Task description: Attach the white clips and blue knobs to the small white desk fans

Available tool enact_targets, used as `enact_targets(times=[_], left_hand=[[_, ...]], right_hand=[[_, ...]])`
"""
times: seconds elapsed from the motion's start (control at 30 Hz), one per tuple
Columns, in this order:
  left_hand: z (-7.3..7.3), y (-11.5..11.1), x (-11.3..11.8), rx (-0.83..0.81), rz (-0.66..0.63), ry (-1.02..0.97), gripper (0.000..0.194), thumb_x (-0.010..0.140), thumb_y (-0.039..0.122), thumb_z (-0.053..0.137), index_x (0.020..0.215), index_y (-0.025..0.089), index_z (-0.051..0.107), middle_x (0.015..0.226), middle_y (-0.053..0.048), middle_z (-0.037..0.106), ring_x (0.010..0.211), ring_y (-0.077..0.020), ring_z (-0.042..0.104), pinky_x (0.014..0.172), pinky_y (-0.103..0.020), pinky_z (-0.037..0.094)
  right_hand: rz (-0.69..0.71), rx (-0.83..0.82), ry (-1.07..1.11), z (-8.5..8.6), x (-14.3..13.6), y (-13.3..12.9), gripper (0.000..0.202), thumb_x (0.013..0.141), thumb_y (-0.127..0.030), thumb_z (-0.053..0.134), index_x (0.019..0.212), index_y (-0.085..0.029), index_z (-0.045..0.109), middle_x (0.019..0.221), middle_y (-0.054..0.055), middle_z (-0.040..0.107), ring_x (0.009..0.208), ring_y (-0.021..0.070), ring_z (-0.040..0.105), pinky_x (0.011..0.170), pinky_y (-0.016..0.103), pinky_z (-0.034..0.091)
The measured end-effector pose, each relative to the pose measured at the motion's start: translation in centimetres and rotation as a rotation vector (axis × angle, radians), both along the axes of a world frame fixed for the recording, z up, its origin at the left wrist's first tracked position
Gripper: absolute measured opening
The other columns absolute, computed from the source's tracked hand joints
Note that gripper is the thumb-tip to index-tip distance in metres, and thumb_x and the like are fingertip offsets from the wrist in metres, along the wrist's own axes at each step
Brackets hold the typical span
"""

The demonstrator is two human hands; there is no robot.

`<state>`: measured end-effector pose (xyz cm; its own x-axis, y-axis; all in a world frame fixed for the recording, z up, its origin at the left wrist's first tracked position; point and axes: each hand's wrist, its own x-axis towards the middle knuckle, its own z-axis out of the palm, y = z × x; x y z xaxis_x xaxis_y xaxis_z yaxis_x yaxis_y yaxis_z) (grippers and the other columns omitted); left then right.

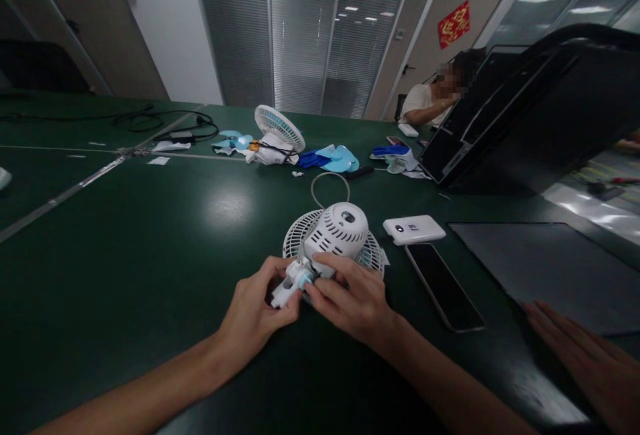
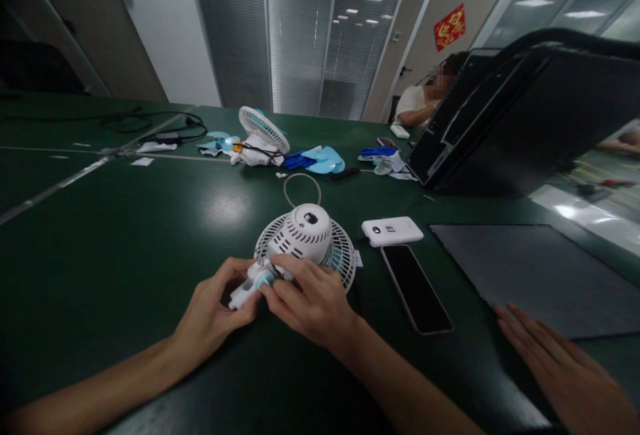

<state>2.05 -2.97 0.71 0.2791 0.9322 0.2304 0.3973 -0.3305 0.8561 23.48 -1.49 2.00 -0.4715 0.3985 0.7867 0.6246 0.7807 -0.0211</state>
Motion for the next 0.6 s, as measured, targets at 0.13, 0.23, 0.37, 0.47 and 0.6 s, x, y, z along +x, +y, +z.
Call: enact_targets(times=[0.13, 0.23, 0.37, 0.47, 0.6], left_hand=[[0.0, 0.0, 0.0, -0.010, -0.004, -0.019, 0.029, 0.088, 0.021, 0.064, 0.116, 0.022, 0.056, 0.090, 0.000, 0.070, 0.072, -0.0158, 0.066, 0.063, -0.023, 0.050], [-0.1, 0.0, -0.1, -0.014, -0.013, -0.024, 0.030, 0.089, 0.024, 0.064, 0.117, 0.022, 0.055, 0.091, 0.001, 0.070, 0.073, -0.0158, 0.066, 0.064, -0.023, 0.050], [-0.2, -0.1, -0.1, -0.005, -0.008, 0.000, 0.029, 0.089, 0.025, 0.064, 0.117, 0.022, 0.055, 0.088, 0.001, 0.070, 0.071, -0.0157, 0.066, 0.061, -0.023, 0.050], [-0.1, -0.2, 0.0, 0.008, -0.010, 0.014, 0.031, 0.089, 0.024, 0.063, 0.119, 0.022, 0.054, 0.090, 0.000, 0.071, 0.072, -0.0165, 0.067, 0.062, -0.024, 0.052], [0.1, -0.2, 0.2, 0.021, -0.003, 0.037, 0.030, 0.088, 0.024, 0.063, 0.117, 0.022, 0.054, 0.089, -0.001, 0.072, 0.070, -0.0173, 0.068, 0.061, -0.025, 0.053]], right_hand=[[0.102, -0.013, -0.121, 0.5, 1.2, 0.4, 0.022, 0.090, -0.020, 0.066, 0.112, -0.024, 0.066, 0.124, 0.005, 0.063, 0.085, 0.0121, 0.064, 0.069, 0.026, 0.054], [0.128, 0.014, -0.158, 0.8, 1.7, 0.7, 0.030, 0.092, -0.015, 0.064, 0.120, -0.027, 0.064, 0.122, 0.004, 0.063, 0.085, 0.0102, 0.064, 0.069, 0.024, 0.054], [0.067, 0.026, -0.038, 0.7, 0.8, 0.4, 0.016, 0.089, -0.020, 0.072, 0.104, -0.019, 0.068, 0.118, 0.006, 0.066, 0.085, 0.0106, 0.065, 0.076, 0.025, 0.055], [-0.007, 0.018, 0.007, 0.3, -0.3, -0.1, 0.006, 0.087, -0.019, 0.071, 0.089, -0.021, 0.065, 0.117, 0.004, 0.068, 0.079, 0.0115, 0.065, 0.071, 0.028, 0.056], [-0.051, 0.020, 0.071, -0.1, -1.0, -0.4, 0.009, 0.085, -0.015, 0.068, 0.082, -0.022, 0.062, 0.119, 0.003, 0.068, 0.077, 0.0124, 0.064, 0.068, 0.028, 0.057]])
